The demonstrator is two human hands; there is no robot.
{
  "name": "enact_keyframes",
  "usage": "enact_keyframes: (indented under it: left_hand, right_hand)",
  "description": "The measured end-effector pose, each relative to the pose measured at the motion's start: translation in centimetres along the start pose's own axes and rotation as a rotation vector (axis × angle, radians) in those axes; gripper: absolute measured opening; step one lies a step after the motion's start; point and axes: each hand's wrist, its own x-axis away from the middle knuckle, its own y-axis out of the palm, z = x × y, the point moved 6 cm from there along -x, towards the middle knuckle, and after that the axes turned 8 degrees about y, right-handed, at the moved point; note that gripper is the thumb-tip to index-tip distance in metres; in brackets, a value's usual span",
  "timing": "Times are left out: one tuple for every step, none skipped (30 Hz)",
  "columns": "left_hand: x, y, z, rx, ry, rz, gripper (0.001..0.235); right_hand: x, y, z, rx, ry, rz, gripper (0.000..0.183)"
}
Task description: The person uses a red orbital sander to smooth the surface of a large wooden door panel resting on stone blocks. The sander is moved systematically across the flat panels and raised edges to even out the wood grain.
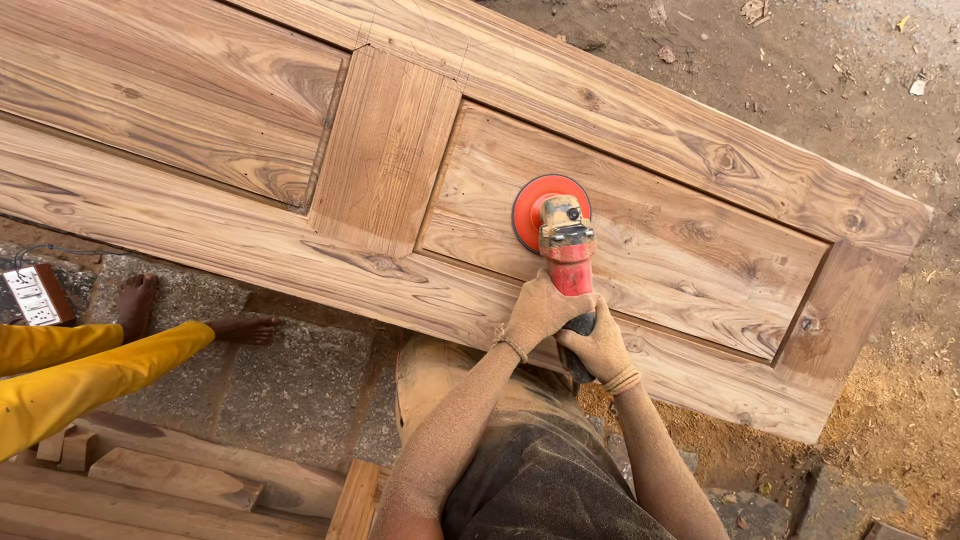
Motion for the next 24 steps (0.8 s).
enact_keyframes:
  left_hand:
    - [0.0, 0.1, 0.2, -0.030, 0.000, -0.020, 0.085]
    - [-0.3, -0.5, 0.2, -0.020, -0.006, 0.009, 0.084]
    - [-0.1, -1.3, -0.3, -0.010, -0.024, 0.032, 0.084]
    - [0.2, -2.2, -0.9, 0.000, -0.042, 0.056, 0.084]
    - [0.2, -3.5, -1.3, -0.047, -0.030, 0.089, 0.079]
    - [0.3, -4.8, -1.6, -0.094, -0.018, 0.122, 0.074]
    - [-0.1, -6.0, -1.5, -0.140, 0.009, 0.147, 0.070]
    - [0.0, -7.4, -2.1, -0.046, -0.037, 0.193, 0.068]
    - [0.4, -8.4, -2.8, 0.052, -0.090, 0.227, 0.067]
    - [0.2, -9.3, -3.1, 0.031, -0.095, 0.236, 0.068]
    - [0.0, -9.9, -3.3, 0.007, -0.100, 0.242, 0.069]
    - [0.2, -10.0, -3.3, 0.039, -0.081, 0.249, 0.069]
    - [0.2, -10.1, -3.2, 0.070, -0.058, 0.263, 0.069]
    - [0.2, -9.9, -2.9, 0.102, -0.036, 0.277, 0.069]
    - [0.2, -9.2, -2.7, 0.053, -0.057, 0.265, 0.069]
    - [0.2, -8.6, -2.6, 0.003, -0.078, 0.254, 0.068]
    - [0.3, -8.1, -2.5, -0.048, -0.104, 0.250, 0.068]
    - [0.2, -7.3, -2.1, -0.002, -0.072, 0.238, 0.068]
    - [0.2, -6.0, -1.7, 0.043, -0.041, 0.225, 0.068]
    - [0.1, -4.8, -1.2, 0.089, -0.009, 0.211, 0.068]
    - [0.0, -3.5, -0.9, 0.060, -0.003, 0.204, 0.071]
    - [-0.1, -2.2, -0.5, 0.030, 0.003, 0.196, 0.073]
    - [-0.3, -0.8, -0.2, 0.002, 0.011, 0.185, 0.076]
    - [-0.7, 0.6, 0.2, 0.007, 0.029, 0.167, 0.076]
  right_hand:
    - [0.1, 0.0, -0.1, -0.002, -0.028, -0.006, 0.073]
    - [-0.5, 0.1, -0.2, 0.037, -0.017, 0.004, 0.072]
    - [-0.8, 0.9, -0.3, 0.074, 0.004, 0.007, 0.071]
    - [-1.1, 1.6, -0.5, 0.112, 0.024, 0.009, 0.070]
    - [-1.5, 2.6, -1.4, 0.111, -0.029, -0.017, 0.069]
    - [-1.8, 3.5, -2.5, 0.110, -0.082, -0.043, 0.069]
    - [-2.4, 4.1, -3.8, 0.107, -0.136, -0.052, 0.069]
    - [-3.1, 4.9, -4.8, 0.117, -0.138, -0.076, 0.073]
    - [-3.2, 5.6, -5.4, 0.129, -0.127, -0.097, 0.078]
    - [-3.5, 6.0, -6.3, 0.110, -0.163, -0.099, 0.077]
    - [-3.6, 6.4, -6.9, 0.087, -0.195, -0.101, 0.076]
    - [-3.6, 6.5, -6.9, 0.112, -0.160, -0.118, 0.078]
    - [-3.9, 6.5, -7.0, 0.136, -0.134, -0.137, 0.079]
    - [-3.9, 6.3, -6.9, 0.160, -0.107, -0.156, 0.080]
    - [-3.7, 5.6, -6.7, 0.151, -0.115, -0.143, 0.080]
    - [-3.4, 5.1, -6.5, 0.142, -0.124, -0.131, 0.079]
    - [-3.2, 4.8, -6.2, 0.134, -0.137, -0.127, 0.079]
    - [-3.1, 4.2, -5.5, 0.119, -0.122, -0.130, 0.078]
    - [-2.9, 3.3, -4.7, 0.103, -0.106, -0.132, 0.077]
    - [-2.8, 2.4, -3.7, 0.088, -0.091, -0.134, 0.076]
    - [-2.6, 1.4, -2.9, 0.093, -0.096, -0.118, 0.075]
    - [-2.3, 0.5, -2.0, 0.098, -0.102, -0.102, 0.075]
    - [-2.2, -0.6, -1.1, 0.103, -0.106, -0.082, 0.074]
    - [-2.2, -1.7, -0.1, 0.102, -0.077, -0.062, 0.075]
